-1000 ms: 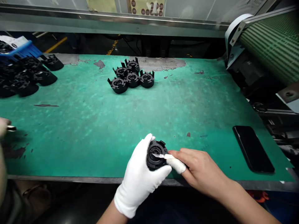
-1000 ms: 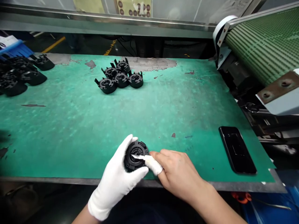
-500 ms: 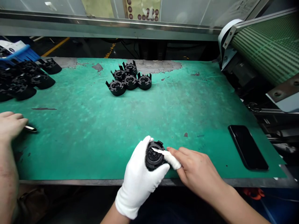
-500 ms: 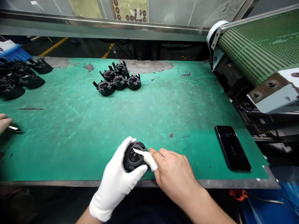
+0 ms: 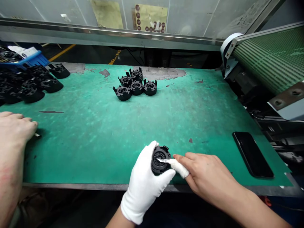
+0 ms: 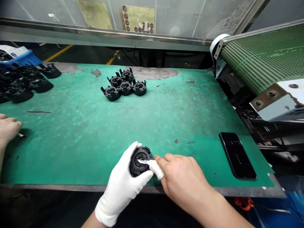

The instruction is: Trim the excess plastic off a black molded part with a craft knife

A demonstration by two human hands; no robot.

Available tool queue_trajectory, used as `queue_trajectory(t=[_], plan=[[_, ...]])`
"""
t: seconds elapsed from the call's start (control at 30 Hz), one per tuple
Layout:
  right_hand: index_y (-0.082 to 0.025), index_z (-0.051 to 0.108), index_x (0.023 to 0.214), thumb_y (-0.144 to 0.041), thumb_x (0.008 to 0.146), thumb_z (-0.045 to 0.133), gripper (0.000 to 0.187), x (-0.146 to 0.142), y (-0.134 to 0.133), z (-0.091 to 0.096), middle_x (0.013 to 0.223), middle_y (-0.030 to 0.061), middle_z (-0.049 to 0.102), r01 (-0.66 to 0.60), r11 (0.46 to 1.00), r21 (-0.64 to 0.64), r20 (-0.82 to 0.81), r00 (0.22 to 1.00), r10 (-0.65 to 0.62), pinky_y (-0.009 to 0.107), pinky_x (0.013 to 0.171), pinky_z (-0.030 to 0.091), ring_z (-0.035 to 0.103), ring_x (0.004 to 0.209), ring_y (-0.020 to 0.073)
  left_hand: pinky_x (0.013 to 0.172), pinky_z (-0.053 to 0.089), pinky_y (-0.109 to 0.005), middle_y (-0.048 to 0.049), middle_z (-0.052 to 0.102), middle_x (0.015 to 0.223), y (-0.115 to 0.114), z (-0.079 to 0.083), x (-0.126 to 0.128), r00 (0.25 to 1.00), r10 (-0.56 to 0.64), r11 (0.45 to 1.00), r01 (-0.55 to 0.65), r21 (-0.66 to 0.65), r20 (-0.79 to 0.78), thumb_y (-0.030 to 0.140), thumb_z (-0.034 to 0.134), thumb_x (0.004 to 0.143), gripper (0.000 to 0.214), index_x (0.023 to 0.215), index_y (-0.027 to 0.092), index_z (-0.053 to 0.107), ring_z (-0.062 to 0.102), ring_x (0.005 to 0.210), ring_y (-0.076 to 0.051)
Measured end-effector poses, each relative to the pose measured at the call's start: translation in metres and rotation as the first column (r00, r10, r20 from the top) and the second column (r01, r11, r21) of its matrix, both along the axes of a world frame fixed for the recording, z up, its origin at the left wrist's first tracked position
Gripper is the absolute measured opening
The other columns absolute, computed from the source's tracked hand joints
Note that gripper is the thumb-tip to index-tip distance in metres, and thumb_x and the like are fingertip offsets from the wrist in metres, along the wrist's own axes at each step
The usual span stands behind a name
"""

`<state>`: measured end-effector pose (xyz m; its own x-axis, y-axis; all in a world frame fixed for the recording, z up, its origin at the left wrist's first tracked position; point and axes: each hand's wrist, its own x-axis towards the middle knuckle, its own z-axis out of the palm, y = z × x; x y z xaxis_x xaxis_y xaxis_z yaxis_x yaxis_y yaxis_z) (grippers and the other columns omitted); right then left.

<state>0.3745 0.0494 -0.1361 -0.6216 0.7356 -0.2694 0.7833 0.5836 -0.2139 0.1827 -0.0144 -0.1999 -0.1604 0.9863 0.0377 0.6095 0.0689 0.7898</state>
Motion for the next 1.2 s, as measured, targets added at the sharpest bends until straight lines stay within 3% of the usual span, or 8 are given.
queue_trajectory(t=[0.1, 0.23, 0.4, 0.53, 0.63, 0.77, 1.03, 1.2], plan=[[-0.027, 0.063, 0.131, -0.016, 0.089, 0.047, 0.047, -0.003, 0.007, 0.002, 0.094, 0.0039, 0.071, 0.048, 0.999, 0.006, 0.056, 0.997, -0.049, 0.036, 0.061, 0.046, 0.071, 0.082, 0.0289, 0.115, 0.045, -0.049, -0.0079, 0.055, 0.143, -0.001, -0.002, -0.002, 1.000, -0.002, 1.000, 0.002, -0.004, 0.010, 0.040, 0.075, 0.079, 0.079, 0.147, 0.026, 0.035, 0.055, 0.132, -0.027], [-0.029, 0.062, 0.126, -0.016, 0.092, 0.044, 0.040, 0.004, 0.006, -0.004, 0.096, 0.0025, 0.073, 0.060, 0.988, -0.145, -0.142, 0.987, -0.080, 0.035, 0.071, 0.050, 0.071, 0.085, 0.0258, 0.116, 0.044, -0.050, -0.0096, 0.054, 0.145, -0.003, -0.004, -0.003, 1.000, 0.001, 1.000, -0.001, 0.017, -0.002, 0.040, 0.075, 0.079, 0.081, 0.147, 0.024, 0.035, 0.052, 0.135, -0.028], [-0.031, 0.053, 0.115, -0.018, 0.095, 0.037, 0.029, 0.022, -0.017, -0.042, 0.091, -0.0016, 0.073, 0.044, 0.899, -0.436, -0.332, 0.920, -0.206, 0.028, 0.067, 0.053, 0.071, 0.077, 0.0193, 0.118, 0.041, -0.053, -0.0095, 0.055, 0.144, -0.007, -0.001, 0.001, 1.000, -0.004, 0.998, 0.006, 0.066, -0.022, 0.041, 0.083, 0.067, 0.092, 0.146, 0.024, 0.038, 0.052, 0.135, -0.031], [-0.031, 0.048, 0.127, -0.014, 0.091, 0.038, 0.041, 0.022, -0.036, -0.065, 0.111, 0.0016, 0.073, 0.015, 0.929, -0.370, -0.488, 0.848, -0.208, 0.025, 0.075, 0.057, 0.073, 0.091, 0.0186, 0.118, 0.040, -0.055, -0.0088, 0.055, 0.145, -0.008, -0.002, 0.002, 1.000, 0.024, 1.000, -0.024, 0.014, -0.008, 0.043, 0.086, 0.063, 0.095, 0.146, 0.025, 0.041, 0.051, 0.135, -0.032], [-0.029, 0.050, 0.127, -0.010, 0.089, 0.039, 0.044, 0.013, -0.044, -0.056, 0.110, 0.0036, 0.073, 0.041, 0.920, -0.389, -0.467, 0.852, -0.235, 0.028, 0.079, 0.057, 0.072, 0.098, 0.0202, 0.118, 0.041, -0.055, -0.0081, 0.052, 0.147, -0.009, -0.001, 0.000, 0.999, 0.045, 0.998, -0.046, -0.043, -0.010, 0.044, 0.082, 0.069, 0.089, 0.145, 0.026, 0.041, 0.049, 0.138, -0.031], [-0.026, 0.055, 0.123, -0.009, 0.087, 0.041, 0.042, 0.005, -0.044, -0.046, 0.101, 0.0055, 0.073, 0.105, 0.916, -0.388, -0.457, 0.841, -0.290, 0.033, 0.077, 0.060, 0.073, 0.087, 0.0227, 0.117, 0.043, -0.054, -0.0062, 0.053, 0.147, -0.004, 0.002, -0.002, 0.998, 0.057, 0.993, -0.057, -0.106, -0.002, 0.043, 0.079, 0.073, 0.083, 0.145, 0.029, 0.039, 0.051, 0.136, -0.030], [-0.014, 0.047, 0.140, -0.006, 0.088, 0.035, 0.055, 0.006, -0.050, -0.061, 0.121, 0.0166, 0.069, 0.042, 0.970, -0.239, -0.454, 0.878, -0.149, 0.041, 0.084, 0.062, 0.072, 0.099, 0.0269, 0.114, 0.046, -0.049, -0.0050, 0.057, 0.142, 0.000, 0.005, -0.001, 0.999, 0.045, 0.992, -0.044, -0.122, 0.007, 0.039, 0.080, 0.072, 0.081, 0.143, 0.029, 0.042, 0.057, 0.130, -0.028], [-0.019, 0.061, 0.124, -0.005, 0.082, 0.042, 0.049, 0.005, -0.029, -0.034, 0.105, 0.0089, 0.074, 0.007, 0.959, -0.284, -0.385, 0.915, -0.120, 0.038, 0.086, 0.061, 0.072, 0.095, 0.0247, 0.113, 0.047, -0.050, -0.0081, 0.056, 0.143, -0.001, 0.003, -0.004, 0.999, 0.018, 0.996, -0.021, -0.092, -0.026, 0.045, 0.078, 0.076, 0.080, 0.144, 0.027, 0.040, 0.056, 0.131, -0.029]])
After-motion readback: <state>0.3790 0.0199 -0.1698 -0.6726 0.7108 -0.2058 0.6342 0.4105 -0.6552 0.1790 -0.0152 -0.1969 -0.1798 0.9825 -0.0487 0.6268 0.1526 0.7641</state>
